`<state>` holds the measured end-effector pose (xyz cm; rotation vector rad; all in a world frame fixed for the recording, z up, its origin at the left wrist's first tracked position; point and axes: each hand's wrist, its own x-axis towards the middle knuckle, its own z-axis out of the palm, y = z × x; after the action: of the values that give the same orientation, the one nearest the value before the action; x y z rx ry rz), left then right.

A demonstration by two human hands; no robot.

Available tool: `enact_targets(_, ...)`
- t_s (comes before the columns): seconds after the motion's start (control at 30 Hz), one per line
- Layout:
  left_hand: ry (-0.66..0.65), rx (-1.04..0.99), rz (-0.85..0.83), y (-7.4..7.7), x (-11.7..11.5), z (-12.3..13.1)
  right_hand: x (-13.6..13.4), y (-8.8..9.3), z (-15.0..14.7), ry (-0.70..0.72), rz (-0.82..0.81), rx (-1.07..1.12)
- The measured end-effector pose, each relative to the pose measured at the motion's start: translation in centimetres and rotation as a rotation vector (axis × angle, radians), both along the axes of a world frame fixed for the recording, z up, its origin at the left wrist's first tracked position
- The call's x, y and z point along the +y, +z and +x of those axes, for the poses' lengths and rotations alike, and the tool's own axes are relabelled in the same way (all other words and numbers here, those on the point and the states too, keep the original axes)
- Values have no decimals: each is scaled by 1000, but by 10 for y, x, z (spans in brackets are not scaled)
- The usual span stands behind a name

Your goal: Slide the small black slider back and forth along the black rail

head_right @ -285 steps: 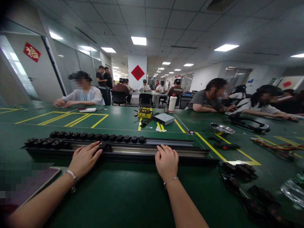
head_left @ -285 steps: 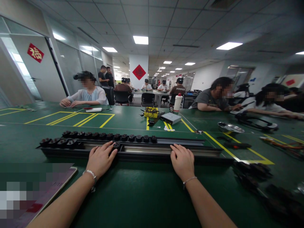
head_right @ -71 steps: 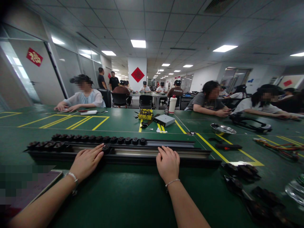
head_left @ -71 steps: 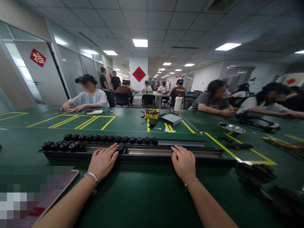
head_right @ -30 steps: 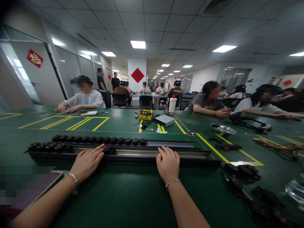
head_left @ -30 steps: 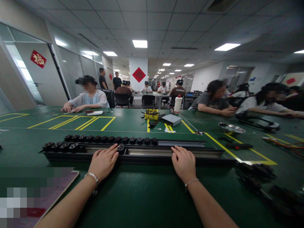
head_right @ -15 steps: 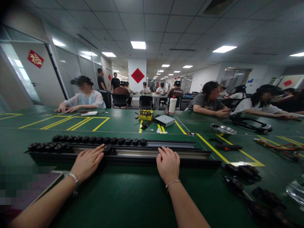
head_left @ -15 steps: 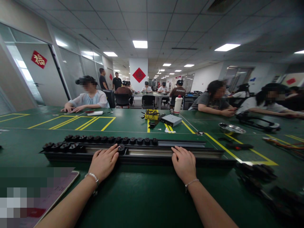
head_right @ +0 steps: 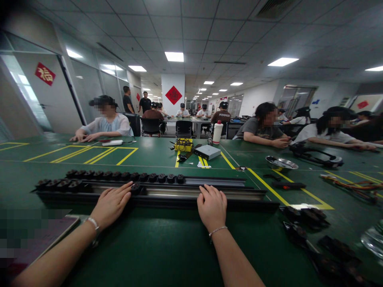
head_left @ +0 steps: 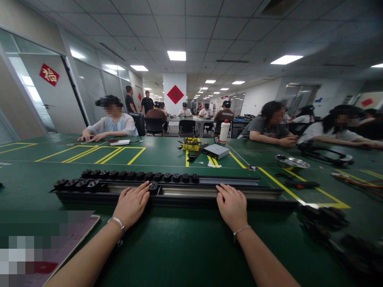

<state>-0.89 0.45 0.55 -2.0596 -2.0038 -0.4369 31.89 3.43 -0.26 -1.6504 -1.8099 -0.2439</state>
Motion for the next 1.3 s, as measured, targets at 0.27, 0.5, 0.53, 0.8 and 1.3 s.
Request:
enact_targets(0.27, 9, 3, -14, 1, 0, 1, 0, -1, 0, 4, 2, 5)
enact_targets(0.5, 8, 2, -28, 3, -1, 2, 0, 1, 0, 4, -9, -1)
enact_targets(0.53, 9, 2, -29, 3, -1, 2, 0, 1, 0, 4, -6, -1)
enact_targets(0.8, 14, 0, -15, 2, -1, 1, 0, 0, 0, 1, 5, -1)
enact_targets(1.3, 30, -4, -22, 3, -1, 3, 1, -1, 1, 3, 17, -6)
